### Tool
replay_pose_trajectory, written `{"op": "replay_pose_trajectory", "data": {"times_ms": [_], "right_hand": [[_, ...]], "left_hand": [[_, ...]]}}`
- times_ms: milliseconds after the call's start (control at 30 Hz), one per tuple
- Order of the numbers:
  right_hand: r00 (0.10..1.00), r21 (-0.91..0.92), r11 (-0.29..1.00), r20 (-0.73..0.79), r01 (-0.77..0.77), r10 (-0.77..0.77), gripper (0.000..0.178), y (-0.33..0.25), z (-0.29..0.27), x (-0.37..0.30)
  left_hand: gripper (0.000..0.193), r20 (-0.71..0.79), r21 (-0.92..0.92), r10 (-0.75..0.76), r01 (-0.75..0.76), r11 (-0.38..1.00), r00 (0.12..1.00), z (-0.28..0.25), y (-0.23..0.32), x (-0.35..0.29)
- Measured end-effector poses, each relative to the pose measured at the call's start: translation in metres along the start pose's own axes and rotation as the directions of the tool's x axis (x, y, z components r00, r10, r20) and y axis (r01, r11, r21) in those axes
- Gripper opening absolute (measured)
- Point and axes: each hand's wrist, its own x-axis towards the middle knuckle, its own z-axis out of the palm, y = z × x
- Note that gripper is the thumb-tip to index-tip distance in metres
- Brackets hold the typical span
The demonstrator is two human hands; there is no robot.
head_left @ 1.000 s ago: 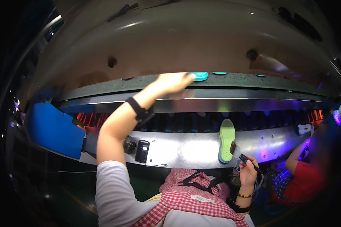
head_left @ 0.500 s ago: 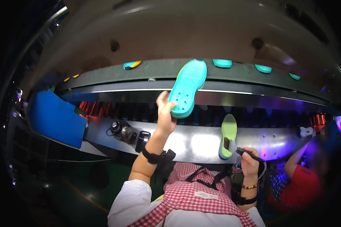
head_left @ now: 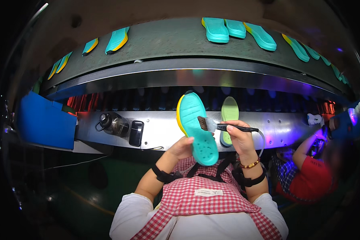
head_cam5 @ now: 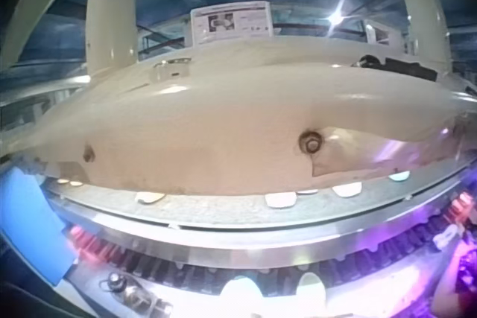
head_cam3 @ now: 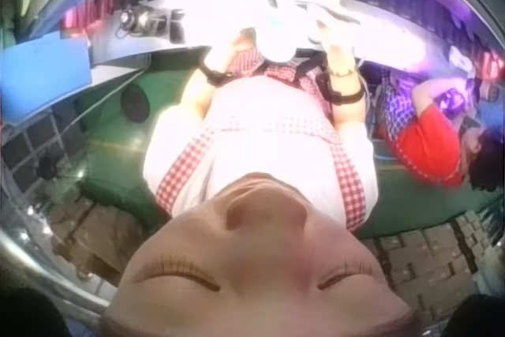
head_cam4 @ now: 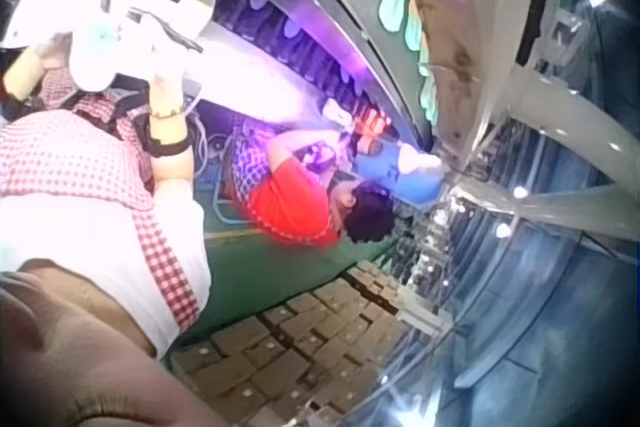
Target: Applying glue or adhesive to the inside of shoe outsoles using a brush before placing them on a conveyor.
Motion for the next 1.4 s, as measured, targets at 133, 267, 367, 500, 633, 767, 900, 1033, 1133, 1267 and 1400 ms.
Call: {"op": "replay_pose_trajectory", "data": {"times_ms": [133, 267, 367, 500, 633, 767, 900, 1033, 1133, 1267, 1400], "right_hand": [[1.0, -0.084, 0.996, 0.017, 0.015, -0.013, 0.019, 0.002, 0.002, 0.01], [0.998, -0.277, 0.959, 0.019, 0.056, -0.053, 0.018, -0.002, 0.01, 0.024], [0.998, -0.36, 0.932, -0.007, 0.052, -0.058, 0.018, -0.005, 0.019, 0.039], [0.971, -0.649, 0.723, 0.127, 0.237, -0.204, 0.015, -0.003, 0.04, 0.043], [0.782, -0.769, 0.212, 0.517, 0.603, -0.348, 0.017, 0.005, 0.053, 0.018], [0.812, -0.787, 0.321, 0.577, 0.528, 0.08, 0.018, -0.015, 0.029, -0.015], [0.907, -0.785, 0.589, 0.371, 0.191, 0.201, 0.021, -0.045, 0.037, -0.012], [0.972, -0.641, 0.736, 0.211, 0.219, -0.106, 0.018, -0.044, 0.048, 0.009], [0.853, -0.626, 0.658, 0.52, 0.417, -0.045, 0.019, -0.043, 0.054, -0.005], [0.895, -0.574, 0.737, 0.436, 0.358, -0.094, 0.018, -0.048, 0.044, -0.006], [0.797, -0.543, 0.678, 0.594, 0.496, -0.107, 0.019, -0.046, 0.043, -0.006]], "left_hand": [[0.089, 0.018, -0.353, 0.153, -0.137, 0.926, 0.988, 0.026, -0.004, 0.01], [0.093, 0.071, -0.39, 0.129, -0.091, 0.916, 0.989, 0.027, -0.004, 0.019], [0.088, 0.031, -0.396, 0.079, -0.06, 0.916, 0.996, 0.022, -0.006, 0.021], [0.078, -0.284, -0.344, 0.11, -0.209, 0.915, 0.952, 0.023, -0.014, 0.029], [0.068, -0.417, -0.154, 0.289, -0.381, 0.912, 0.861, 0.011, -0.007, 0.03], [0.07, -0.356, -0.078, 0.305, -0.353, 0.932, 0.883, -0.007, 0.016, 0.01], [0.085, -0.27, -0.128, 0.133, -0.173, 0.977, 0.954, 0.013, 0.019, 0.003], [0.083, -0.036, -0.26, 0.117, -0.122, 0.958, 0.993, 0.034, 0.011, 0.015], [0.079, -0.066, -0.418, 0.192, -0.202, 0.886, 0.979, 0.039, 0.014, 0.02], [0.081, -0.213, -0.32, 0.204, -0.266, 0.909, 0.956, 0.04, 0.019, 0.018], [0.09, -0.343, -0.111, 0.279, -0.334, 0.936, 0.897, 0.046, 0.027, 0.022]]}}
